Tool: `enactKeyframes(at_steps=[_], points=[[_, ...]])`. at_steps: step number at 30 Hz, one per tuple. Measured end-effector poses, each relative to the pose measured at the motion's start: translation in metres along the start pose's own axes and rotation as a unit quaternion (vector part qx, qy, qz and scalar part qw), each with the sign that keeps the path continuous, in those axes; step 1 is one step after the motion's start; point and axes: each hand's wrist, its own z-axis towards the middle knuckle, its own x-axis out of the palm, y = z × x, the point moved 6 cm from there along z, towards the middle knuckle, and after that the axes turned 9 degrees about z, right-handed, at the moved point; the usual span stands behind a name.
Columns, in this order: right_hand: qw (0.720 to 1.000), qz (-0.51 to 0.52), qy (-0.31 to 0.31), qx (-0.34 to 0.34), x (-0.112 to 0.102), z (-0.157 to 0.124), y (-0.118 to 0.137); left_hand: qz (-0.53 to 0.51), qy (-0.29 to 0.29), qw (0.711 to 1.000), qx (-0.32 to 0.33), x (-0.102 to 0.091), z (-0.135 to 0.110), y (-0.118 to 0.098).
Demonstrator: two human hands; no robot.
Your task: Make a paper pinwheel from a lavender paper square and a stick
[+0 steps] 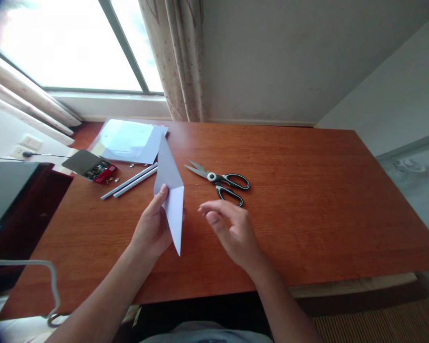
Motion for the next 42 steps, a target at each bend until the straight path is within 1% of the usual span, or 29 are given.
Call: enactKeyframes(at_steps=[1, 2, 3, 4, 5, 7, 9, 11, 13, 16, 18, 19, 21, 24, 26, 29, 33, 34, 36, 37, 38, 39, 40, 42], points=[[0.996, -0.068, -0.053, -0.018, -0.017, 0.006, -0.001, 0.005, -0.004, 1.000, -0.007, 0.000, 0.001, 0.001], [0.983, -0.156, -0.087, -0.040, -0.030, 0.012, -0.003, 0.010, -0.006, 1.000, -0.013, 0.000, 0.001, 0.003], [0.963, -0.244, -0.099, -0.061, -0.040, 0.018, -0.006, 0.015, -0.008, 1.000, -0.019, -0.001, 0.002, 0.005], [0.943, -0.313, -0.089, -0.077, -0.045, 0.024, -0.011, 0.019, -0.011, 1.000, -0.021, -0.001, 0.003, 0.006], [0.928, -0.358, -0.059, -0.082, -0.047, 0.030, -0.018, 0.023, -0.012, 0.999, -0.019, -0.001, 0.003, 0.006], [0.910, -0.407, -0.004, -0.081, -0.048, 0.039, -0.032, 0.033, -0.011, 0.999, -0.007, -0.002, 0.004, 0.005], [0.900, -0.427, 0.029, -0.077, -0.046, 0.042, -0.040, 0.042, 0.000, 0.999, 0.015, -0.002, 0.004, 0.003], [0.901, -0.426, 0.033, -0.079, -0.044, 0.043, -0.037, 0.048, 0.011, 0.998, 0.038, -0.001, 0.004, 0.001], [0.911, -0.403, 0.002, -0.091, -0.044, 0.041, -0.026, 0.057, 0.016, 0.997, 0.057, 0.000, 0.004, 0.000], [0.940, -0.323, -0.058, -0.096, -0.046, 0.036, -0.009, 0.073, 0.015, 0.995, 0.064, 0.004, 0.004, 0.001], [0.952, -0.287, -0.062, -0.085, -0.044, 0.035, -0.007, 0.071, 0.011, 0.996, 0.045, 0.008, 0.004, 0.002], [0.950, -0.296, -0.058, -0.083, -0.044, 0.035, -0.008, 0.066, 0.009, 0.997, 0.031, 0.010, 0.005, 0.002], [0.934, -0.342, -0.047, -0.087, -0.043, 0.038, -0.014, 0.058, 0.012, 0.998, 0.000, 0.017, 0.005, 0.002], [0.922, -0.378, -0.014, -0.082, -0.043, 0.042, -0.029, 0.059, 0.040, 0.997, -0.041, 0.032, 0.009, -0.001], [0.916, -0.395, -0.001, -0.070, -0.042, 0.044, -0.037, 0.062, 0.056, 0.995, -0.054, 0.041, 0.013, -0.003], [0.903, -0.429, 0.001, -0.036, -0.039, 0.048, -0.043, 0.063, 0.068, 0.995, -0.043, 0.047, 0.020, -0.003], [0.901, -0.433, 0.010, 0.011, -0.041, 0.058, -0.042, 0.080, 0.066, 0.995, 0.004, 0.041, 0.026, -0.003], [0.906, -0.422, 0.010, 0.015, -0.045, 0.059, -0.039, 0.085, 0.066, 0.994, 0.014, 0.039, 0.026, -0.004], [0.932, -0.360, 0.005, 0.031, -0.055, 0.057, -0.032, 0.089, 0.066, 0.993, 0.025, 0.035, 0.025, -0.007], [0.967, -0.248, -0.011, 0.053, -0.062, 0.053, -0.030, 0.086, 0.065, 0.994, 0.027, 0.034, 0.024, -0.010], [0.989, -0.109, -0.025, 0.094, -0.067, 0.046, -0.030, 0.079, 0.061, 0.995, 0.026, 0.033, 0.024, -0.012], [0.992, 0.011, -0.044, 0.121, -0.071, 0.038, -0.029, 0.069, 0.055, 0.996, 0.021, 0.033, 0.023, -0.014], [0.983, 0.107, -0.049, 0.142, -0.070, 0.028, -0.028, 0.057, 0.047, 0.997, 0.013, 0.032, 0.022, -0.016], [0.959, 0.234, -0.073, 0.142, -0.066, 0.008, -0.023, 0.037, 0.028, 0.999, -0.011, 0.031, 0.021, -0.017]])
